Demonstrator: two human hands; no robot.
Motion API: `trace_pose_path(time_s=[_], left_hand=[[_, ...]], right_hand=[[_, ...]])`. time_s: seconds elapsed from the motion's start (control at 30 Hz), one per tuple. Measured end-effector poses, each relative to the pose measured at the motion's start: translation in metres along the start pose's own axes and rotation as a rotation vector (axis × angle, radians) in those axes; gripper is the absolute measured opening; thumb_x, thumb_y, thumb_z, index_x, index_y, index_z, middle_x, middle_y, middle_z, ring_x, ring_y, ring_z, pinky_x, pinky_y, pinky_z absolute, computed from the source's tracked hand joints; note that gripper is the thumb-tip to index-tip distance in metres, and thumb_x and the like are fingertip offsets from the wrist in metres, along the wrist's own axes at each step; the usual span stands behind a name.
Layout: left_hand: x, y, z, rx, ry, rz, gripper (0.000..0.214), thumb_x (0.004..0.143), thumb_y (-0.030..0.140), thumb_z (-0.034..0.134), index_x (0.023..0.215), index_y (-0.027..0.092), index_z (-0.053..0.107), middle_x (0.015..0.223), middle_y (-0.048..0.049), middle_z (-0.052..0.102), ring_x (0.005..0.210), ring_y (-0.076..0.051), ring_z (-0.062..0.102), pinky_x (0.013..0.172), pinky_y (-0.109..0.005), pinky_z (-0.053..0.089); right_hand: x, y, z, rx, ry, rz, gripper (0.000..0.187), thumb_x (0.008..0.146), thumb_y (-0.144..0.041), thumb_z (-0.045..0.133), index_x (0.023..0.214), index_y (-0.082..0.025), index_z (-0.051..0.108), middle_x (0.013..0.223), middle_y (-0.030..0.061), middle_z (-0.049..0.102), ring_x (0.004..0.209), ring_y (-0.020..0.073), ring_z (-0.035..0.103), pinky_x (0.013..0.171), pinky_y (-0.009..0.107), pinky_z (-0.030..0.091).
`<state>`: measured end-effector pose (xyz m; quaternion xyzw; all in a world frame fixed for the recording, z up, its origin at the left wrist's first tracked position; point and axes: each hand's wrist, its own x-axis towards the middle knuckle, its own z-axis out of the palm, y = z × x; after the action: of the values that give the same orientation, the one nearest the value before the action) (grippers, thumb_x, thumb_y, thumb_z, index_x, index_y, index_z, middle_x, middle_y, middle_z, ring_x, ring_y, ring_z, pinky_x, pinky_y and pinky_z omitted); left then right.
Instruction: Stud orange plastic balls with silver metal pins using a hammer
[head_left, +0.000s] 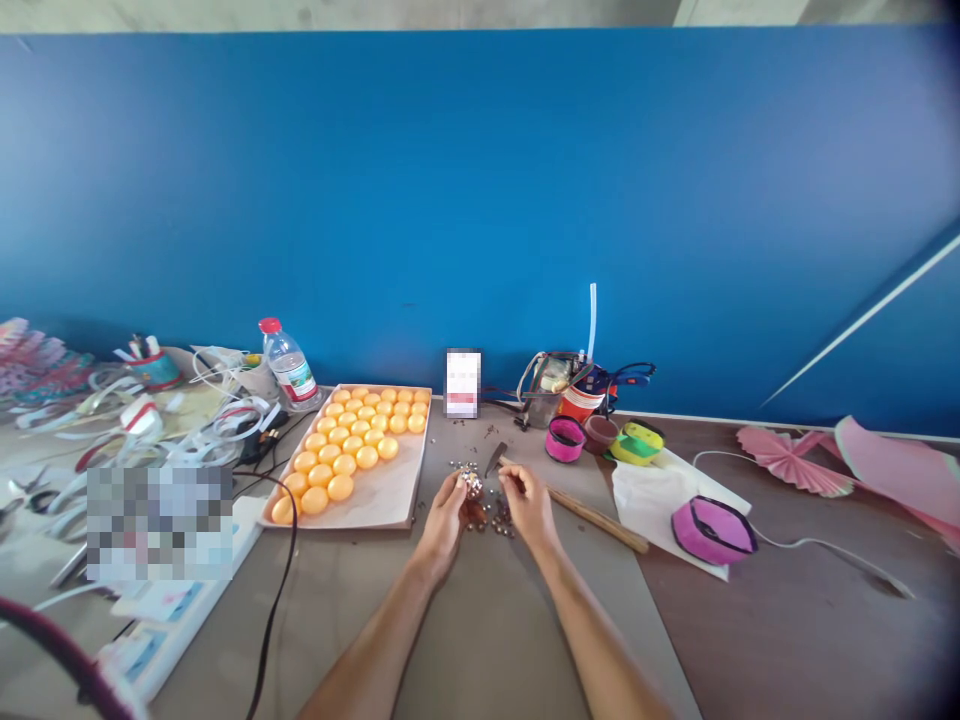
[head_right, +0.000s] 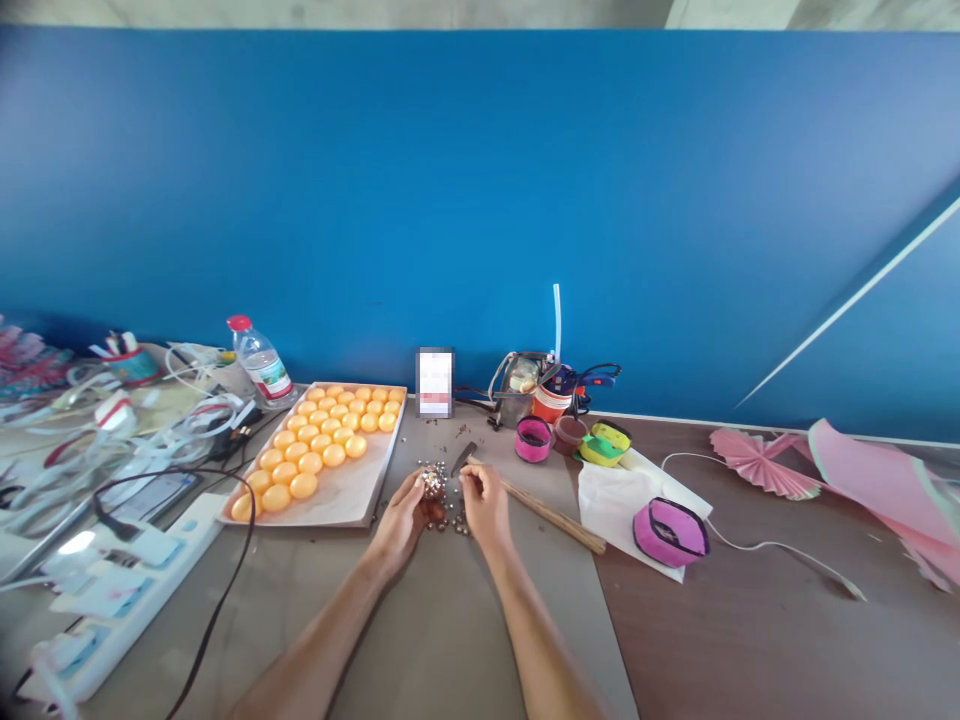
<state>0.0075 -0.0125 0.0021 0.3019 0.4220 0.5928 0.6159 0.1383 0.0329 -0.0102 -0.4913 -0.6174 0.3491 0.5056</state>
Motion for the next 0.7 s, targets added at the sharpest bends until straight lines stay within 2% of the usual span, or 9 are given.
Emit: trace_pose_path(time_s=[0.1, 0.17, 0.23, 0.4, 0.47, 0.6, 0.7], left_hand=[[-0.001, 0.003, 0.000, -0.037, 0.002, -0.006, 0.046, 0.073, 0.050, 0.058, 0.107, 0.019, 0.054, 0.079, -0.0019, 0.059, 0.056, -0.011, 0.053, 0.052, -0.023, 0.040], [-0.002, 0.005, 0.000, -0.046, 0.003, -0.010, 0.047, 0.071, 0.048, 0.060, 0.107, 0.019, 0.054, 0.078, -0.0015, 0.059, 0.056, -0.011, 0.053, 0.053, -0.023, 0.040], [-0.003, 0.006, 0.001, -0.051, -0.002, -0.011, 0.046, 0.070, 0.046, 0.063, 0.106, 0.019, 0.054, 0.078, -0.0013, 0.058, 0.055, -0.010, 0.053, 0.052, -0.022, 0.040], [-0.003, 0.008, 0.003, -0.042, -0.008, 0.003, 0.045, 0.069, 0.043, 0.064, 0.105, 0.018, 0.053, 0.076, -0.0009, 0.058, 0.053, -0.009, 0.052, 0.051, -0.022, 0.040], [-0.003, 0.008, 0.003, -0.047, -0.010, 0.005, 0.045, 0.071, 0.045, 0.063, 0.106, 0.019, 0.052, 0.072, -0.0001, 0.057, 0.053, -0.010, 0.052, 0.049, -0.022, 0.040], [-0.003, 0.010, 0.001, -0.101, -0.027, 0.008, 0.043, 0.072, 0.044, 0.062, 0.105, 0.019, 0.052, 0.071, 0.0005, 0.057, 0.053, -0.010, 0.052, 0.046, -0.022, 0.038], [-0.003, 0.010, 0.000, -0.163, -0.044, -0.001, 0.042, 0.072, 0.041, 0.062, 0.107, 0.019, 0.050, 0.075, -0.0005, 0.058, 0.053, -0.011, 0.053, 0.047, -0.022, 0.039]], right_hand=[[-0.005, 0.001, -0.002, -0.408, -0.054, -0.094, 0.022, 0.077, -0.023, 0.048, 0.093, -0.018, 0.062, 0.094, 0.0090, 0.060, 0.088, 0.0208, 0.053, 0.080, 0.035, 0.037], [-0.011, -0.002, 0.001, -0.617, -0.122, -0.110, 0.024, 0.078, -0.022, 0.050, 0.099, -0.019, 0.062, 0.096, 0.0102, 0.060, 0.096, 0.0232, 0.050, 0.082, 0.036, 0.033], [-0.015, -0.007, 0.003, -0.731, -0.178, -0.114, 0.023, 0.080, -0.023, 0.050, 0.100, -0.020, 0.062, 0.096, 0.0097, 0.059, 0.098, 0.0234, 0.048, 0.081, 0.035, 0.031], [-0.016, -0.015, 0.005, -0.745, -0.219, -0.108, 0.021, 0.086, -0.025, 0.043, 0.087, -0.022, 0.064, 0.089, 0.0065, 0.060, 0.092, 0.0198, 0.050, 0.078, 0.031, 0.028], [-0.015, -0.015, 0.005, -0.710, -0.230, -0.119, 0.023, 0.087, -0.025, 0.041, 0.088, -0.022, 0.064, 0.088, 0.0056, 0.061, 0.089, 0.0186, 0.051, 0.079, 0.031, 0.028], [-0.016, -0.017, 0.005, -0.705, -0.289, -0.152, 0.023, 0.082, -0.020, 0.046, 0.097, -0.022, 0.062, 0.091, 0.0056, 0.060, 0.090, 0.0190, 0.050, 0.079, 0.031, 0.026], [-0.018, -0.017, 0.006, -0.752, -0.343, -0.164, 0.023, 0.077, -0.017, 0.048, 0.096, -0.022, 0.062, 0.092, 0.0054, 0.058, 0.089, 0.0191, 0.049, 0.078, 0.031, 0.026]])
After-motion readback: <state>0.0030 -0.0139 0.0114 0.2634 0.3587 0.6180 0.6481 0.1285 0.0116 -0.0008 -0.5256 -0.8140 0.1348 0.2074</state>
